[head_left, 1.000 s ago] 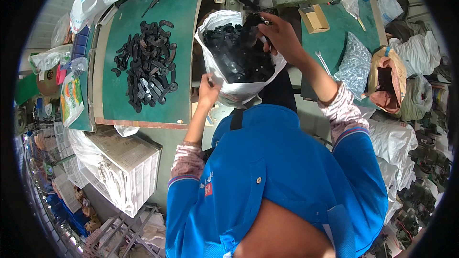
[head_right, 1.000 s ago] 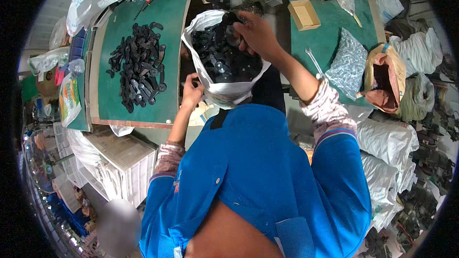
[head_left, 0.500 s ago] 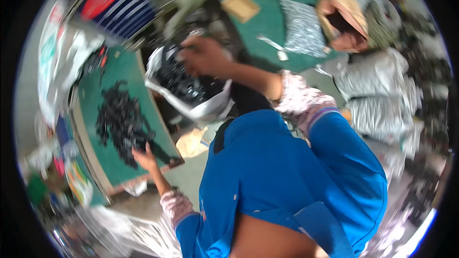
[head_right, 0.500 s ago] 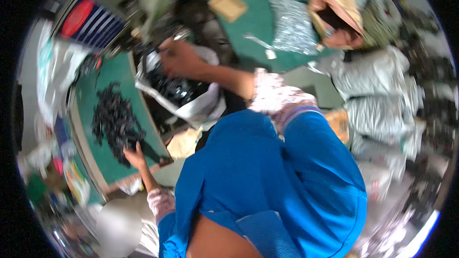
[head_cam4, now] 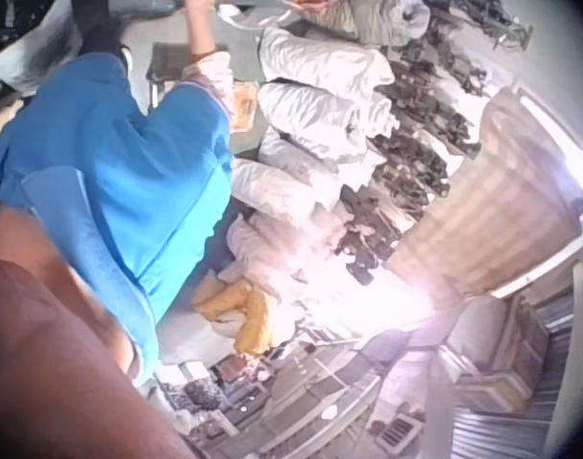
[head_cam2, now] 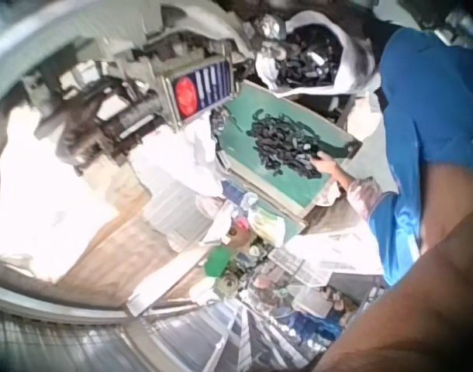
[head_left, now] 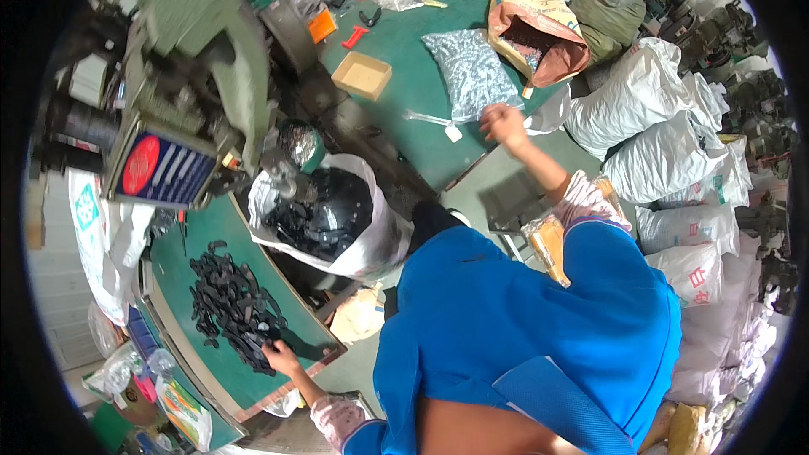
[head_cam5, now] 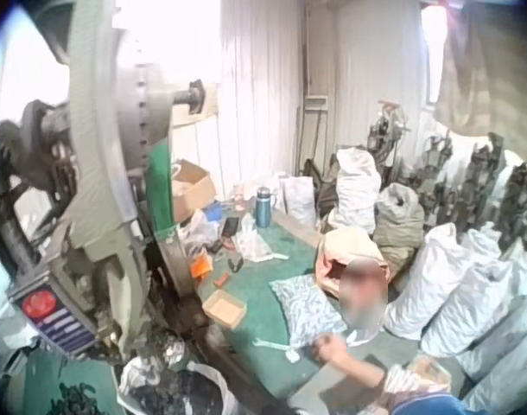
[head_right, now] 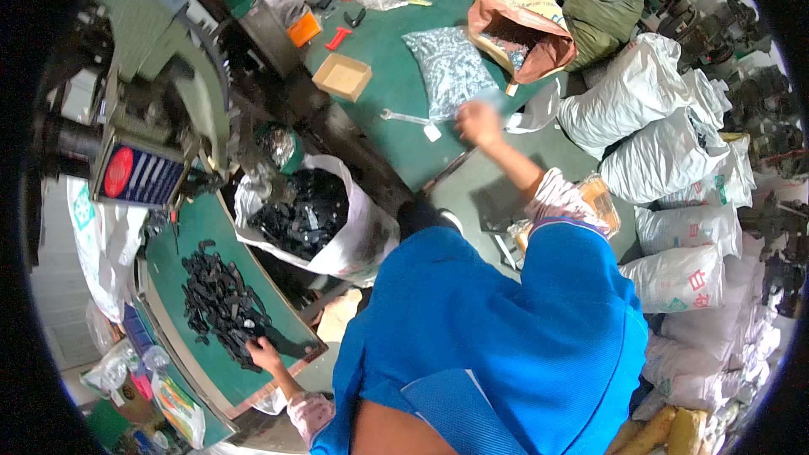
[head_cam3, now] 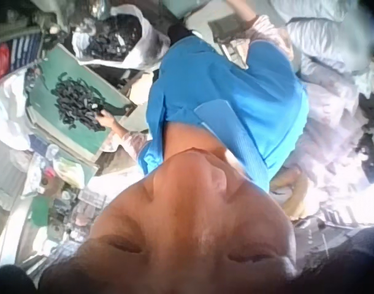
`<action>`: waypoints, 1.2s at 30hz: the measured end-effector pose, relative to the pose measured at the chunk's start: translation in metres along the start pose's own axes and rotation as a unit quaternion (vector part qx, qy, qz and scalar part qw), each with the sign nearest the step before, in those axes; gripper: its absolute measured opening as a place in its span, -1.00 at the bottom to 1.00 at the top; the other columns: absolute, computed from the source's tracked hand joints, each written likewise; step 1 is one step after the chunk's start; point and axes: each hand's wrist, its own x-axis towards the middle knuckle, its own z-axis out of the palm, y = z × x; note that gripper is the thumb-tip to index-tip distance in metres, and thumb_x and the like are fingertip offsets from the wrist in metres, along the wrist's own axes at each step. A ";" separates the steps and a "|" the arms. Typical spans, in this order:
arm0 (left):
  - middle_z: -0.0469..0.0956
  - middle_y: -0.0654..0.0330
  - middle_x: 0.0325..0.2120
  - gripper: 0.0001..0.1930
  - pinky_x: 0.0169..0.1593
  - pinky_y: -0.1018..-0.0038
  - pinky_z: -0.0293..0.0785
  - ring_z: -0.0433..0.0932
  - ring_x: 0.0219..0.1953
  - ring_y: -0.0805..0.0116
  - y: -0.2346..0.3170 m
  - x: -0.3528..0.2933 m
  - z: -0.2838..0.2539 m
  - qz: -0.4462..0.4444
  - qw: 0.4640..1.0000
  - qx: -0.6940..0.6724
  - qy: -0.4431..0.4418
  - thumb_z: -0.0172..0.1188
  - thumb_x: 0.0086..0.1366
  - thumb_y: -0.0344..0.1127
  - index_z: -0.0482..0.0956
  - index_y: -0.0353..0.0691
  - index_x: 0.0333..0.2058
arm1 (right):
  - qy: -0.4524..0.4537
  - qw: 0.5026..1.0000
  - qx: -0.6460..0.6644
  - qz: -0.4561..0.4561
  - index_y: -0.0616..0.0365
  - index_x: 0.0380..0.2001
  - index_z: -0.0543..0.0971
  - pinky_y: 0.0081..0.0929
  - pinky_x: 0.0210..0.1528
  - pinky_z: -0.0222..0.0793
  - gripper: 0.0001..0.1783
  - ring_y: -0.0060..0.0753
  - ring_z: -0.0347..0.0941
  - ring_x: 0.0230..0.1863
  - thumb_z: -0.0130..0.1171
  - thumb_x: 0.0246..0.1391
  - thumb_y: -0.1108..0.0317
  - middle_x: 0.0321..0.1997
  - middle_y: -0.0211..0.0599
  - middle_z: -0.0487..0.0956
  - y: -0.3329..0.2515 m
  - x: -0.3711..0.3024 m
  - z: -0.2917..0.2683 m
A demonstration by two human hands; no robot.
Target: The person repeatedly picks up small black plastic components from a white sack and a green workbench, places them into a machine, and then transfers the processed parts into a white sack. The person also moves a large sack and a cardboard box during the process.
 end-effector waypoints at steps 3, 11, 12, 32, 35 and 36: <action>0.49 0.05 -0.50 -0.62 -0.56 0.36 0.33 0.39 -0.62 0.22 0.015 0.001 0.004 -0.227 0.935 -0.260 0.087 0.05 0.18 -0.17 0.44 -0.43 -0.21 | 0.174 0.976 -0.004 -0.132 0.32 -0.37 0.51 -0.49 -0.53 0.49 -0.75 -0.42 0.50 -0.57 -0.04 0.21 0.33 -0.50 -0.25 0.54 0.048 0.115 -0.096; 0.27 0.40 -0.72 -0.77 -0.68 0.63 0.09 0.14 -0.76 0.52 0.006 -0.014 0.000 -0.511 0.691 -0.495 0.131 -0.02 0.21 -0.18 0.35 -0.10 -0.58 | 0.094 0.901 -0.418 0.065 0.36 -0.14 0.52 -0.21 -0.01 0.42 -0.53 0.03 0.48 -0.01 0.00 0.04 0.15 -0.01 0.14 0.50 0.019 0.222 -0.157; 0.27 0.41 -0.73 -0.77 -0.68 0.64 0.10 0.14 -0.76 0.53 0.024 -0.012 0.002 -0.523 0.666 -0.516 0.129 -0.02 0.21 -0.18 0.34 -0.09 -0.60 | 0.118 0.898 -0.419 0.060 0.36 -0.09 0.48 -0.19 0.03 0.38 -0.49 0.06 0.44 0.02 -0.02 0.05 0.12 0.03 0.15 0.45 0.028 0.234 -0.160; 0.38 0.34 -0.64 -0.89 -0.68 0.61 0.23 0.23 -0.71 0.55 0.356 -0.011 -0.050 -0.453 0.594 -0.660 -0.080 0.07 0.22 -0.31 0.43 -0.21 -0.41 | 0.044 0.865 -0.484 -0.125 0.35 0.00 0.33 -0.21 0.10 0.10 -0.46 -0.04 0.22 0.05 -0.08 0.10 0.10 0.04 -0.02 0.35 0.027 0.297 -0.105; 0.31 0.39 -0.66 -0.86 -0.73 0.66 0.14 0.17 -0.76 0.58 0.376 -0.018 -0.045 -0.425 0.588 -0.679 -0.111 0.05 0.24 -0.25 0.40 -0.14 -0.45 | 0.055 0.881 -0.446 -0.147 0.36 -0.04 0.35 -0.24 0.04 0.13 -0.50 -0.07 0.25 -0.01 -0.07 0.09 0.14 -0.02 -0.05 0.38 0.036 0.287 -0.114; 0.30 0.41 -0.64 -0.89 -0.74 0.67 0.10 0.14 -0.75 0.61 0.363 -0.016 -0.038 -0.375 0.556 -0.716 -0.193 0.03 0.24 -0.27 0.39 -0.15 -0.42 | 0.059 0.887 -0.431 -0.157 0.37 -0.06 0.35 -0.25 0.02 0.14 -0.51 -0.08 0.26 -0.04 -0.06 0.09 0.15 -0.04 -0.06 0.38 0.045 0.277 -0.128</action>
